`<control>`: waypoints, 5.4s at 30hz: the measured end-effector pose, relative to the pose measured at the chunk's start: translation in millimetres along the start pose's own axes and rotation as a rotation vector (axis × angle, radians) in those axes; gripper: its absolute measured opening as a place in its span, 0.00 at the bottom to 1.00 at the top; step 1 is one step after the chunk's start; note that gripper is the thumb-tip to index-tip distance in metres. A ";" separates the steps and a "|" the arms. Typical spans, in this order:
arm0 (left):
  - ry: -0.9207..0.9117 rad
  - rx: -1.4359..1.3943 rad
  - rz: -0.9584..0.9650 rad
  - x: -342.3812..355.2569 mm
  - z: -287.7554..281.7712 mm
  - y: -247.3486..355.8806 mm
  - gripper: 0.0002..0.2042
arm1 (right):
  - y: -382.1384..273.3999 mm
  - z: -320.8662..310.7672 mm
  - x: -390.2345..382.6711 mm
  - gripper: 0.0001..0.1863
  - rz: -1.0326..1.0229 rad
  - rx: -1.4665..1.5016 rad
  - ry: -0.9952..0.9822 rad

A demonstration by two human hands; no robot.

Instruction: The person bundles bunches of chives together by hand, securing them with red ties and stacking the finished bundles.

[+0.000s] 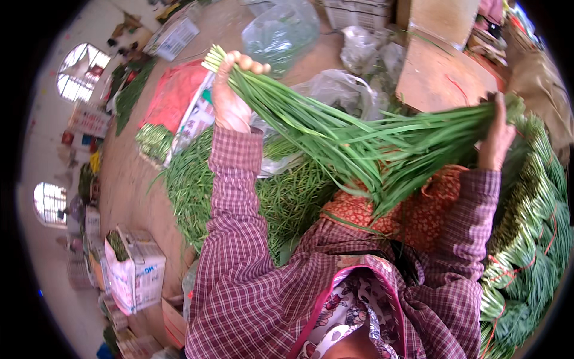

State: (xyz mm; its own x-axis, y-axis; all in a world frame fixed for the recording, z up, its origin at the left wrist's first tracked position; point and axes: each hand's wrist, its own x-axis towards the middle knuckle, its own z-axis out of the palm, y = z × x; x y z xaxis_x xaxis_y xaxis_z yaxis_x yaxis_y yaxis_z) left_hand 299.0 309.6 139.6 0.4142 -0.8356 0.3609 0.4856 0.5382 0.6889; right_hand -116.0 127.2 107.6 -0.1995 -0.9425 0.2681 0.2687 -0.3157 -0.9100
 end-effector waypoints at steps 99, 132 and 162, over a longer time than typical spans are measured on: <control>0.295 0.333 -0.026 48.4 6.1 -13.0 0.12 | 3.4 179.1 -168.9 0.07 -0.625 -0.258 -0.998; -0.058 0.427 -0.011 50.0 -29.4 17.3 0.14 | -28.2 146.5 -95.7 0.14 0.416 0.184 -1.617; 0.078 0.204 -0.052 54.5 -10.5 0.1 0.15 | 40.1 157.8 -152.1 0.11 -0.507 -0.405 -0.960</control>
State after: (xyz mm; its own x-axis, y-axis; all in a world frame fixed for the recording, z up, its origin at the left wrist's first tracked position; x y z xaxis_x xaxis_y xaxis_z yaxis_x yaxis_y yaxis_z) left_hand 329.7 265.2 152.7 0.4553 -0.8461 0.2774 0.3456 0.4550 0.8207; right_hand 73.8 240.6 80.3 0.6460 -0.4679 0.6031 0.0065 -0.7867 -0.6173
